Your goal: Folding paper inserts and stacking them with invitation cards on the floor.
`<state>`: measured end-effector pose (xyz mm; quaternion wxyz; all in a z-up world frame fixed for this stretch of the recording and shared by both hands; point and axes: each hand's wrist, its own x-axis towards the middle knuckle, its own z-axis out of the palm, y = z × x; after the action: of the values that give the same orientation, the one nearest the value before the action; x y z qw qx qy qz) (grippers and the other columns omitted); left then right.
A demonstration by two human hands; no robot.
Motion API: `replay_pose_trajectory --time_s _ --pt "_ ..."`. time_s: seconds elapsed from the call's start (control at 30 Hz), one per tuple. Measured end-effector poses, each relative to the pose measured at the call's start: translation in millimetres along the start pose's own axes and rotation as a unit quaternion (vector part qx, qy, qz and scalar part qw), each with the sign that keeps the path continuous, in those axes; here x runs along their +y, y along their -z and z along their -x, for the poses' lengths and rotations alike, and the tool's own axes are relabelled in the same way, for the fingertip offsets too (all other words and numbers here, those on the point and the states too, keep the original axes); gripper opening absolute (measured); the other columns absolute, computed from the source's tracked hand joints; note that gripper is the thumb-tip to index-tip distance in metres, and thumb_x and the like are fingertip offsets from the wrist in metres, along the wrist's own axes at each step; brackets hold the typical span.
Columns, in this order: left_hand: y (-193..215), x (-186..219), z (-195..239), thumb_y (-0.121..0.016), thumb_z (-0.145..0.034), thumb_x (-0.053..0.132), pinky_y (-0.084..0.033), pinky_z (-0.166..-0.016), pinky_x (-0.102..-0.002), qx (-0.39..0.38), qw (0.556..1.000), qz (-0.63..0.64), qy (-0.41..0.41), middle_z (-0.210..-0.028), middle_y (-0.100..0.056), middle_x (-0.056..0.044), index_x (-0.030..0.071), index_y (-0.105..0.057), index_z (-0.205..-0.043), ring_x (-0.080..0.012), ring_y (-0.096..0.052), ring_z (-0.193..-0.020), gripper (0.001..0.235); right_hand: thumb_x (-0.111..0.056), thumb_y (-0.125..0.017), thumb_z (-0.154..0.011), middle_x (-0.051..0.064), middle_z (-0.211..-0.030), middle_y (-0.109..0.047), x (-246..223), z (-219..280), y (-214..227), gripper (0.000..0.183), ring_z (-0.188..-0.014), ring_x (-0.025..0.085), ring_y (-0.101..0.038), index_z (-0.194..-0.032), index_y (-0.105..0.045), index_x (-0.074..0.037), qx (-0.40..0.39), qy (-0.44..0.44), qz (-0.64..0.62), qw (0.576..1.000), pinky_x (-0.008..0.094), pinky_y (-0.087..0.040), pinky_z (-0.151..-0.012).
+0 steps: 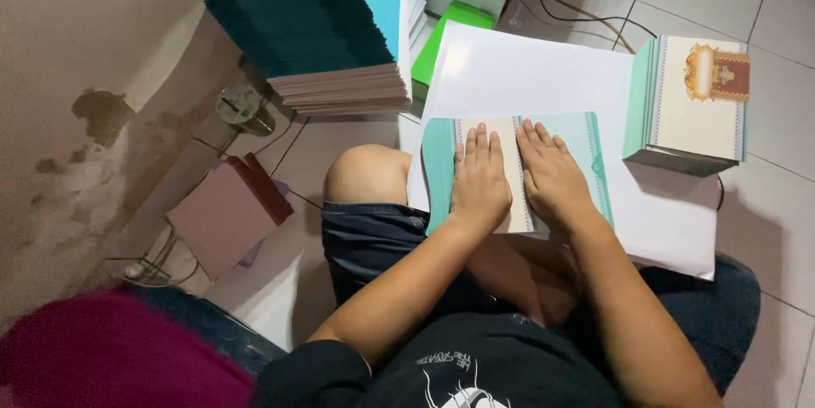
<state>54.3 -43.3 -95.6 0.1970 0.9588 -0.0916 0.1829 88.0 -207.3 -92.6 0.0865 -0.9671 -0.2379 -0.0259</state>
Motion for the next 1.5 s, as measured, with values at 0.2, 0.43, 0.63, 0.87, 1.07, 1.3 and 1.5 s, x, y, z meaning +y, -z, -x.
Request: replay_pose_trajectory --time_s 0.2,0.43,0.63,0.87,1.07,1.3,1.5 --pt "3.6 4.7 -1.1 -0.042 -0.089 0.009 -0.017 -0.122 -0.061 -0.049 0.999 -0.006 0.010 -0.159 -0.034 -0.033 -0.009 -0.037 -0.151 -0.0471 -0.031 -0.150 0.065 -0.035 -0.033 -0.105 0.010 -0.170 -0.028 -14.7 53.5 -3.7 0.064 -0.156 0.027 -0.027 -0.164 -0.029 -0.013 -0.018 -0.020 0.039 0.999 0.045 -0.020 -0.124" --pt "4.5 7.1 -0.6 -0.041 -0.091 0.011 -0.015 -0.122 -0.062 -0.066 0.998 -0.015 0.006 -0.158 -0.037 -0.030 -0.009 -0.037 -0.151 -0.0448 -0.032 -0.151 0.063 -0.039 -0.029 -0.106 0.011 -0.170 -0.027 -7.9 -4.7 0.8 0.064 -0.156 0.028 -0.025 -0.164 -0.028 -0.012 -0.024 0.000 0.040 0.999 0.047 -0.018 -0.125" --pt "-5.3 4.6 -0.2 -0.041 -0.090 0.011 -0.018 -0.121 -0.061 -0.039 0.999 -0.025 0.001 -0.157 -0.039 -0.028 -0.008 -0.040 -0.149 -0.0424 -0.036 -0.149 0.063 -0.042 -0.026 -0.108 0.012 -0.171 -0.027 -9.2 -21.5 1.9 0.065 -0.157 0.028 -0.023 -0.164 -0.029 -0.009 -0.011 -0.004 0.035 0.999 0.048 -0.016 -0.125" --pt "11.3 15.0 -1.0 -0.058 -0.087 0.018 -0.020 -0.118 -0.067 -0.081 0.996 -0.019 -0.034 -0.158 -0.037 -0.031 -0.004 -0.040 -0.151 -0.0489 -0.033 -0.149 0.070 -0.047 -0.024 -0.106 0.018 -0.171 -0.022 -24.4 47.3 6.2 0.072 -0.157 0.033 -0.019 -0.164 -0.023 -0.006 -0.024 -0.055 0.007 0.998 0.049 -0.012 -0.126" --pt "41.4 19.1 -30.1 -0.068 -0.086 0.009 -0.016 -0.119 -0.070 -0.283 0.945 -0.049 -0.155 -0.165 -0.024 -0.026 0.026 -0.050 -0.147 -0.0466 -0.013 -0.156 0.065 -0.031 -0.021 -0.111 0.015 -0.171 -0.015 -17.1 66.8 40.1 0.058 -0.157 0.033 -0.008 -0.165 -0.018 -0.011 0.105 -0.140 -0.319 0.931 0.047 -0.004 -0.128" --pt "56.2 6.1 -77.3 -0.100 -0.047 0.035 -0.017 -0.122 -0.063 -0.329 0.919 -0.081 -0.202 -0.159 -0.038 -0.023 0.024 -0.080 -0.098 -0.0420 -0.023 -0.154 0.056 -0.027 -0.023 -0.112 0.016 -0.166 -0.031 -22.8 71.4 60.8 0.054 -0.155 0.033 -0.022 -0.161 -0.031 -0.007 0.175 -0.135 -0.427 0.877 0.046 -0.017 -0.127" --pt "88.2 -26.8 -75.7 -0.061 -0.097 0.037 -0.055 -0.073 -0.049 -0.119 0.972 0.202 0.016 -0.074 -0.072 -0.006 0.028 -0.056 -0.101 -0.0360 -0.075 -0.082 0.012 -0.051 -0.021 -0.109 0.021 -0.158 -0.041 -4.0 70.6 28.8 0.071 -0.150 0.031 -0.033 -0.157 -0.034 -0.001 0.244 -0.125 -0.633 0.724 0.047 -0.024 -0.123"
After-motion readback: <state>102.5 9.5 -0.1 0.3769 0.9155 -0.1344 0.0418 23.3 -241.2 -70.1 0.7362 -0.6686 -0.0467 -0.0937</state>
